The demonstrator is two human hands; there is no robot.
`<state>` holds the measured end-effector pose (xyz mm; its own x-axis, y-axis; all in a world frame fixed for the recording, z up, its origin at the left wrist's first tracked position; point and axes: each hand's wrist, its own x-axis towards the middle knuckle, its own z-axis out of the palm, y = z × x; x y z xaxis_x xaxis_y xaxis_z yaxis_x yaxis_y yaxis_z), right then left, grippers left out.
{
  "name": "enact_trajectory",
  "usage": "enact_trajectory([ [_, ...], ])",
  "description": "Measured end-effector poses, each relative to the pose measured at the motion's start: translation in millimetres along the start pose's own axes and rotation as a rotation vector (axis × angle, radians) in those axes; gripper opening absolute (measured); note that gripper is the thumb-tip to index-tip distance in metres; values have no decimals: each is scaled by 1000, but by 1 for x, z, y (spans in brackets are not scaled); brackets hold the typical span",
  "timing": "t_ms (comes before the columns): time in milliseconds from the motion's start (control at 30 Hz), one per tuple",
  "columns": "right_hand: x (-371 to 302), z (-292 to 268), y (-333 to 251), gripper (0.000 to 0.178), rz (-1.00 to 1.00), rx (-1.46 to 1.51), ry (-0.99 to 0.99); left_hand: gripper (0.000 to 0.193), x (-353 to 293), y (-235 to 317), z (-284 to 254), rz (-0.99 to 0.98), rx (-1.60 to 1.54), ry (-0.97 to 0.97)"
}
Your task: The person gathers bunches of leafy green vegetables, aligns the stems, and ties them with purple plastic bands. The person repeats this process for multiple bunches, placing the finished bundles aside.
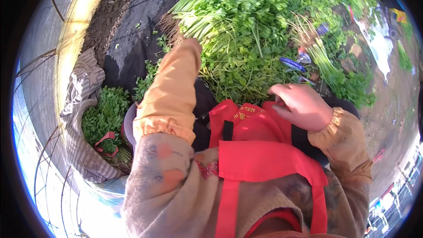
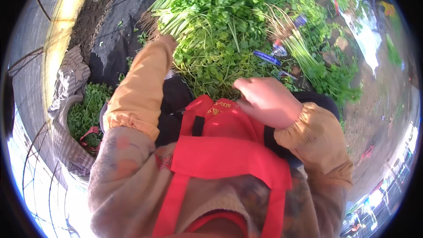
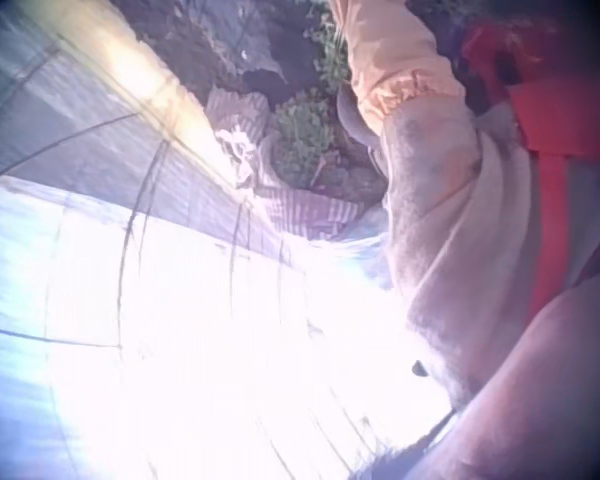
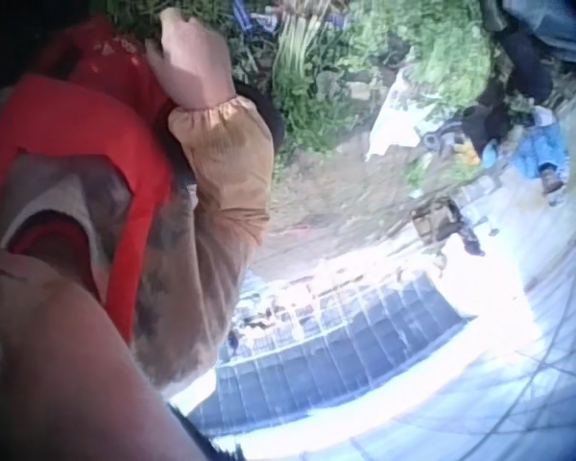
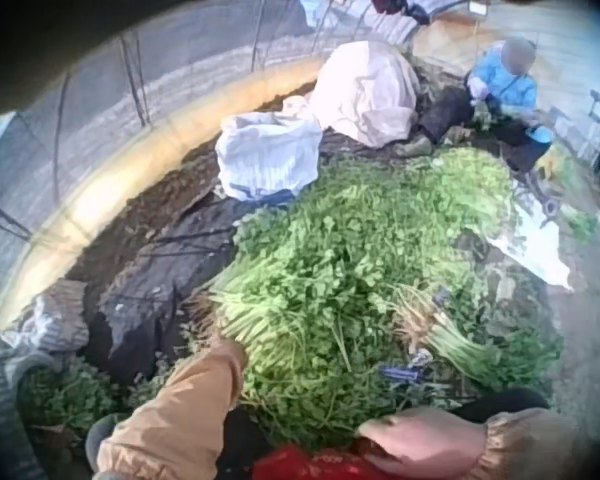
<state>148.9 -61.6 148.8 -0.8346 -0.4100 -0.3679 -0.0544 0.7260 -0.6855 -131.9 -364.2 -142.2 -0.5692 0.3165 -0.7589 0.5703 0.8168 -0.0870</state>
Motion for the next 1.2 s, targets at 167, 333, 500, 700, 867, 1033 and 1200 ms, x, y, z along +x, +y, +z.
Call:
enact_trajectory([
  [167, 4, -6, 12, 35, 84, 7, 118, 34, -1, 27, -44, -234, -231, 104],
  [333, 11, -13, 18, 34, 71, 36, 126, 28, 35, -17, -38, -555, -429, 723],
  [500, 19, -19, 25, 39, 154, 3, 12, 49, 85, -52, -41, -373, -339, 740],
  [700, 29, -20, 32, 41, 143, 0, -88, 45, 113, -84, -38, -299, -266, 552],
  [867, 35, -26, 29, 43, 185, 11, -73, 46, 81, -102, -80, -121, -236, 500],
  [1033, 33, -26, 29, 44, 189, 48, -80, 39, 23, -98, -141, 18, -407, 490],
  [1200, 29, -26, 27, 44, 181, 40, -82, 37, -22, -80, -165, 204, -694, 723],
])
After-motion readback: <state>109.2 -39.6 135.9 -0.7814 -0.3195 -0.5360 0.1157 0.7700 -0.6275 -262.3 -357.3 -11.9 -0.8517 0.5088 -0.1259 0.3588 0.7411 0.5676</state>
